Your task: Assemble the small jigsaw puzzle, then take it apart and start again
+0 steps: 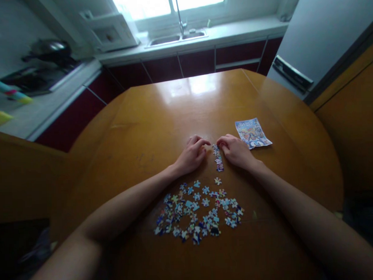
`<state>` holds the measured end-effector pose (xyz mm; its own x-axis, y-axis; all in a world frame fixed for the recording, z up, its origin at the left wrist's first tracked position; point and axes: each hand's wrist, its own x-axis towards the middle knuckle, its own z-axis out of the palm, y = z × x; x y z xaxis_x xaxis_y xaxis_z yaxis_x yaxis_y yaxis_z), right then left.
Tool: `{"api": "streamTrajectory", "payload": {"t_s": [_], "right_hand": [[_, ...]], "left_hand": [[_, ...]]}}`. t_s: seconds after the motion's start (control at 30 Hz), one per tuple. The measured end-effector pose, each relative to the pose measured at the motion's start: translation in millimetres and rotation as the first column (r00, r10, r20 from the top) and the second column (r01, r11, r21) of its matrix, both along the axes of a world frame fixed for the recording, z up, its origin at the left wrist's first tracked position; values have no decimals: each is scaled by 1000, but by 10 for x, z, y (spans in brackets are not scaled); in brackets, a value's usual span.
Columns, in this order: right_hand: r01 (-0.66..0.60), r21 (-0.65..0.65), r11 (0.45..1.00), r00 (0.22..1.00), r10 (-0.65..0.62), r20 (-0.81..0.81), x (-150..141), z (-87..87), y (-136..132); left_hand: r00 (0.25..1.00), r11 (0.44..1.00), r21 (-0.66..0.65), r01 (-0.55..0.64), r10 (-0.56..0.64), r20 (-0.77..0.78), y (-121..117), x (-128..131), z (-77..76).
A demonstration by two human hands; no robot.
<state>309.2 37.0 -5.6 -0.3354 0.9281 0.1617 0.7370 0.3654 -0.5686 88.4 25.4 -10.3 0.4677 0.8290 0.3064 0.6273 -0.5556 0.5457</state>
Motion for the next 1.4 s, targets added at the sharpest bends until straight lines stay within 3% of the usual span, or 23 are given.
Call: {"api": "streamTrajectory", "payload": {"t_s": [0.13,0.33,0.57,1.4], "right_hand": [[28,-31,999,999,-29,-39,14,-54,41],[125,-67,990,955,-139,-261,26,-90,77],[123,-61,991,956,-135,-261,35,-100,59],[90,6,996,978,-87,-189,63,-133,56]], "left_hand": [[995,998,-31,-60,62,78,34,-3,2],[988,997,-4,-71,71,136,53,-19,-2],[968,997,26,-76,68,240,79,-23,-61],[963,997,47,-53,39,266,86,-37,-83]]}}
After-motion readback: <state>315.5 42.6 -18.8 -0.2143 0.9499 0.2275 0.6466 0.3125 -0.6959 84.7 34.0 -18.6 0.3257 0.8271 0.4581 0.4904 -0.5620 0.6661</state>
